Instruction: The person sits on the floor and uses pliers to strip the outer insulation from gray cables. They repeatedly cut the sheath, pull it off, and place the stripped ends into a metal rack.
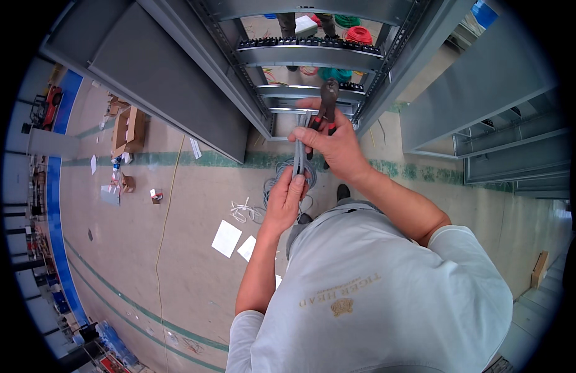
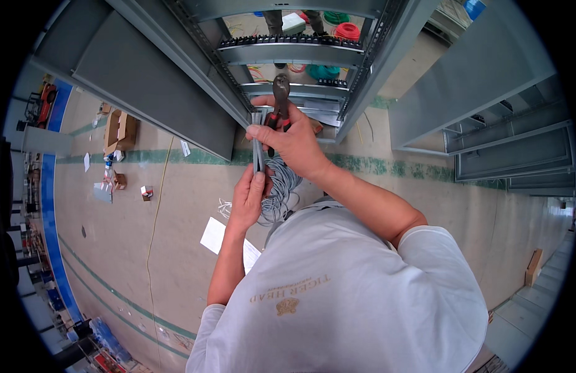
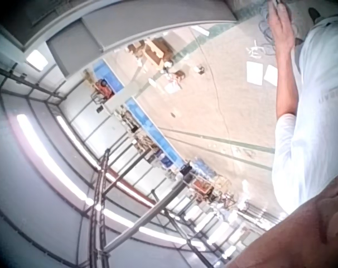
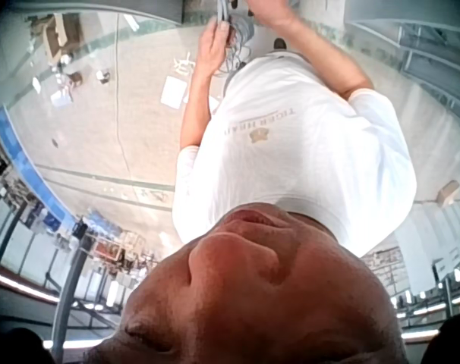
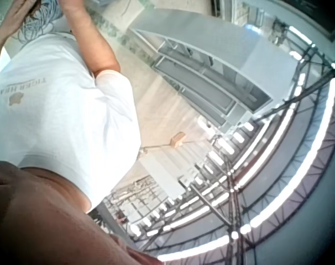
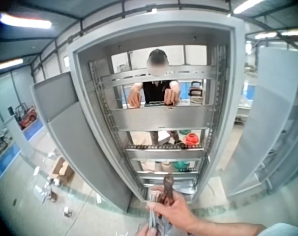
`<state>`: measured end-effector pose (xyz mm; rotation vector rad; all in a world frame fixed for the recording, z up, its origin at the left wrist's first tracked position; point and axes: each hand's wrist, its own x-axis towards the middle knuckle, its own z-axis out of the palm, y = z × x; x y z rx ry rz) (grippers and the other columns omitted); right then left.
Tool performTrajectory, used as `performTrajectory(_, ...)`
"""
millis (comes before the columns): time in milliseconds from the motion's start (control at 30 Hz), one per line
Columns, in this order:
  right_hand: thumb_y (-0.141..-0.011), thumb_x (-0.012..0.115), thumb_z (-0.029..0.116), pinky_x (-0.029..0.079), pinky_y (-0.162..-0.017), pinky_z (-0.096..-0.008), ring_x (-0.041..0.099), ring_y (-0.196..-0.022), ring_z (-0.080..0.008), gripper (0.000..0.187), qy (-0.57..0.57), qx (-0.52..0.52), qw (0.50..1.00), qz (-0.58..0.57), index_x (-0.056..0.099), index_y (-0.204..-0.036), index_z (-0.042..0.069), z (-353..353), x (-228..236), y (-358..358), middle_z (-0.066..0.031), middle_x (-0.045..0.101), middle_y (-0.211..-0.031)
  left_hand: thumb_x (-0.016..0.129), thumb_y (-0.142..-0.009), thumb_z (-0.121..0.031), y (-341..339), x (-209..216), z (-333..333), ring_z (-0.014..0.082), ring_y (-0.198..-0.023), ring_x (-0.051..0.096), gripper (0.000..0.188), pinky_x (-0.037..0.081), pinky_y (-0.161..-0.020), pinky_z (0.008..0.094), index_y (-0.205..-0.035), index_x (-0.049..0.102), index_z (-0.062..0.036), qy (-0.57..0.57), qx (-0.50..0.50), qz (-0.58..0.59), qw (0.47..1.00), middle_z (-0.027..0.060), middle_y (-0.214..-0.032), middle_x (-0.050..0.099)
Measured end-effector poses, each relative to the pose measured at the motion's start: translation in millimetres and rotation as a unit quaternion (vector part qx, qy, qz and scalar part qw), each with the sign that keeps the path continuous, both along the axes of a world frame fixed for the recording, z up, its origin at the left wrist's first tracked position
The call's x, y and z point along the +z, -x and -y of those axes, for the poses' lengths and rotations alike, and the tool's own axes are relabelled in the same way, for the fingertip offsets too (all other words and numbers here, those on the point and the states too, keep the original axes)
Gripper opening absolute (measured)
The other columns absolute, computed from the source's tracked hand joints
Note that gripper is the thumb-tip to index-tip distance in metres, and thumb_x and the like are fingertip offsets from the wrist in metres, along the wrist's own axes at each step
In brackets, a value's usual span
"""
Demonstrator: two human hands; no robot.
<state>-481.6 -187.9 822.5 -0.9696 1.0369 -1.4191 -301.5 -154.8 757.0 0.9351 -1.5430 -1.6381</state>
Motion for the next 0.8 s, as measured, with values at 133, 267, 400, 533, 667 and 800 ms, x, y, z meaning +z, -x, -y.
performTrajectory(133, -0.092, 0.075, 0.013, 0.051, -0.066, -0.0241, 0.065, -0.078, -0.0092, 0.039, 0.004, 0.023, 1.000, -0.015, 0.059, -0.127, 0.006, 3.3, -1.3, 5.5, -0.0085, 0.074, -0.092, 0.043, -0.111, -0.040, -2.5, 0.3, 5.6, 0.0086, -0.064, 0.044, 0.037, 0.037, -0.059, 0.0249, -0.109, 0.055, -0.0042, -0.071, -0.070, -0.053, 0.994, 0.0015, -0.074, 0.050)
performTrajectory(267, -0.093, 0.075, 0.013, 0.050, -0.063, -0.0231, 0.064, -0.075, -0.0086, 0.038, 0.022, 0.035, 0.999, -0.013, 0.060, -0.126, 0.005, 15.5, 8.3, 13.1, -0.0090, 0.074, -0.092, 0.039, -0.111, -0.047, -7.1, 8.9, 12.5, 0.0107, -0.059, 0.043, 0.044, 0.037, -0.054, 0.0260, -0.105, 0.053, -0.0059, -0.201, -0.198, -0.175, 0.943, 0.0031, -0.072, 0.050)
performTrajectory(400, -0.094, 0.073, 0.010, 0.049, -0.060, -0.0224, 0.064, -0.073, -0.0097, 0.038, 0.004, 0.041, 0.998, 0.047, 0.058, -0.129, 0.003, 44.3, 10.7, 15.5, -0.0104, 0.073, -0.094, 0.034, -0.109, -0.056, -3.3, 17.0, 20.7, 0.0106, -0.049, 0.033, 0.050, 0.029, -0.045, 0.0266, -0.096, 0.047, -0.0090, -0.290, -0.209, -0.291, 0.888, -0.0006, -0.062, 0.040)
performTrajectory(533, -0.105, 0.059, 0.032, 0.049, -0.063, -0.0224, 0.065, -0.077, -0.0101, 0.042, -0.111, 0.063, 0.989, 0.074, 0.056, -0.138, 0.004, 40.0, -13.8, 29.2, -0.0117, 0.075, -0.106, 0.035, -0.112, -0.046, -13.2, 59.0, 45.0, 0.0066, -0.050, 0.032, 0.040, 0.028, -0.044, 0.0226, -0.094, 0.047, -0.0115, -0.338, -0.060, -0.359, 0.868, -0.0024, -0.068, 0.038)
performTrajectory(667, -0.108, 0.052, 0.039, 0.046, -0.068, -0.0254, 0.061, -0.083, -0.0081, 0.044, -0.143, 0.175, 0.962, -0.151, 0.061, -0.137, 0.007, -3.5, -69.3, 40.7, -0.0026, 0.072, -0.108, 0.042, -0.112, -0.039, -25.6, 74.8, 62.7, 0.0074, -0.055, 0.035, 0.031, 0.030, -0.047, 0.0233, -0.098, 0.049, -0.0121, -0.315, 0.006, -0.357, 0.879, -0.0018, -0.073, 0.039)
performTrajectory(800, -0.107, 0.055, 0.034, 0.045, -0.068, -0.0261, 0.056, -0.082, -0.0070, 0.041, -0.086, 0.291, 0.925, -0.229, 0.061, -0.138, 0.007, -29.5, -58.0, 35.6, 0.0012, 0.068, -0.099, 0.041, -0.112, -0.035, -28.7, 77.4, 66.4, 0.0057, -0.054, 0.036, 0.028, 0.030, -0.044, 0.0205, -0.099, 0.050, -0.0114, -0.318, 0.017, -0.356, 0.878, -0.0028, -0.072, 0.039)
